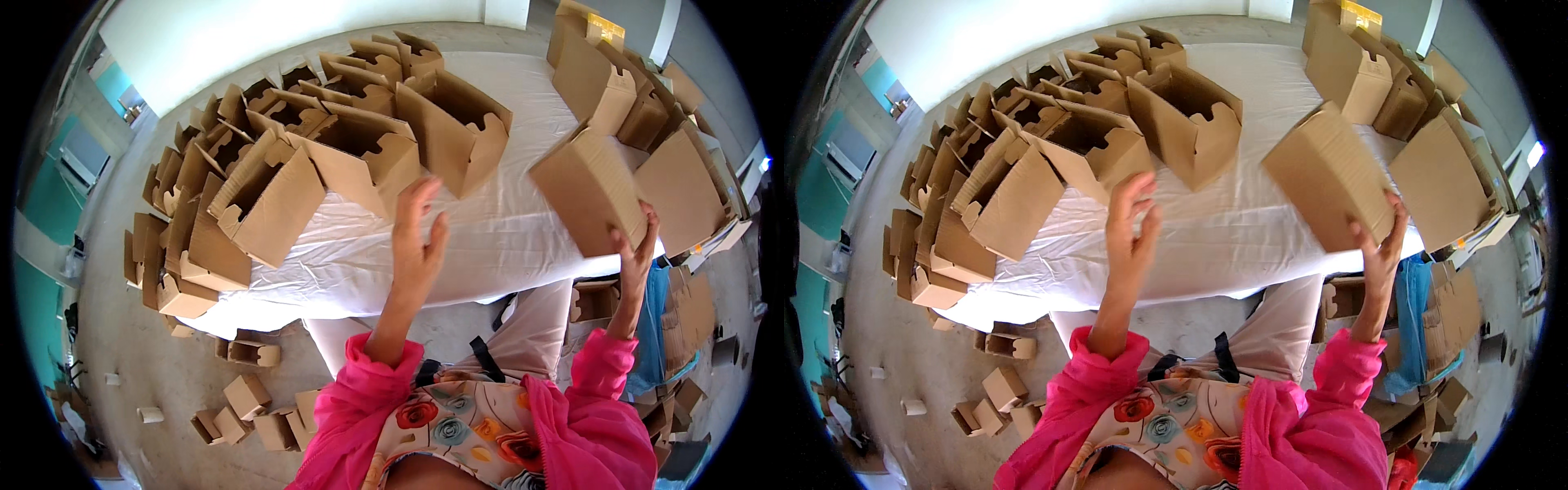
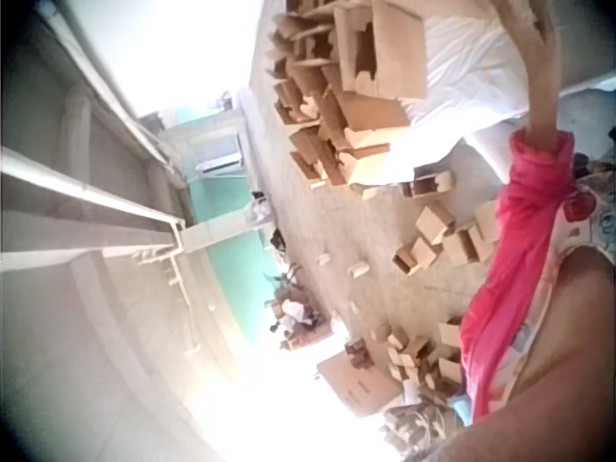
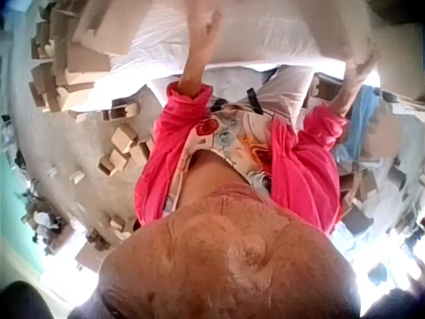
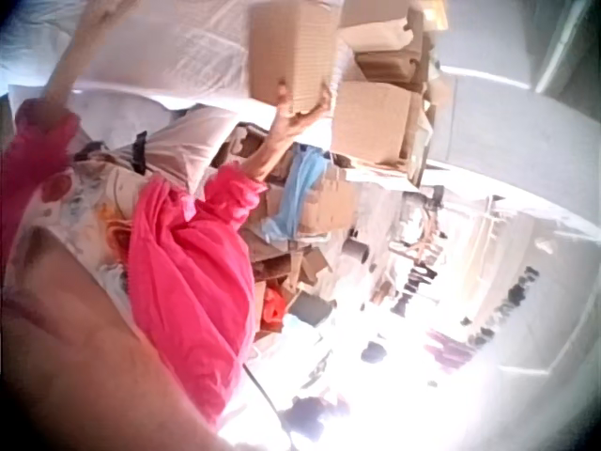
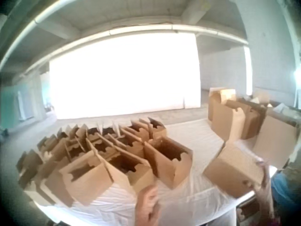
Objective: The person packs bottles wrapped in bubble wrap into individual cardboard boxes by hand, closing each box and placing it on a table.
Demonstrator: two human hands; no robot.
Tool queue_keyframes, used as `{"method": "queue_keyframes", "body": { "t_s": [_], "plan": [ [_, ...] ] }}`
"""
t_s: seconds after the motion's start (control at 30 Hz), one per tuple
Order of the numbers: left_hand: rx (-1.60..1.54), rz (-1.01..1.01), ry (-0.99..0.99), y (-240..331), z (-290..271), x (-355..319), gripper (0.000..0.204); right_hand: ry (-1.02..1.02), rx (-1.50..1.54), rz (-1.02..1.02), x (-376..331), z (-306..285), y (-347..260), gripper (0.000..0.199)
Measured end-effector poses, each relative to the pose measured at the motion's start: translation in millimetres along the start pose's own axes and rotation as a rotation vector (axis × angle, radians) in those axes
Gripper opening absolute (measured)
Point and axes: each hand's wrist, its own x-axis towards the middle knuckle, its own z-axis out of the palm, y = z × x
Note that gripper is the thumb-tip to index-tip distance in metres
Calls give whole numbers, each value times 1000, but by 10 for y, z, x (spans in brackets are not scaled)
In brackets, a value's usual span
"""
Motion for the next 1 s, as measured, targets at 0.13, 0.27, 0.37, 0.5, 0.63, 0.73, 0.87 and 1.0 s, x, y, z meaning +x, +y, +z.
{"method": "queue_keyframes", "body": {
  "t_s": [0.13, 0.27, 0.37, 0.5, 0.63, 0.73, 0.87, 1.0],
  "plan": [
    [192, 216, -112, 142, 364, 345, 47, 268, -351, -106, 331, -16, 503, 69],
    [328, 386, -142, 83, 618, 685, 53, 246, -681, 30, 520, 147, 880, 68],
    [655, 426, -96, -227, 695, 871, 60, 225, -630, 95, 569, 223, 891, 75],
    [1094, 213, -21, -275, 743, 1061, 69, 146, -466, 109, 509, 174, 932, 86],
    [1110, 90, -61, -275, 769, 1132, 46, 357, -518, -35, 362, 199, 765, 88],
    [956, 228, -117, -223, 621, 1013, 26, 449, -453, -151, 279, 300, 298, 81],
    [772, 275, -252, 180, 407, 649, 13, 364, -337, -222, 176, 497, -245, 65],
    [665, 285, -351, 495, 37, 301, 15, 116, -18, -324, 124, 673, -761, 47]
  ]
}}
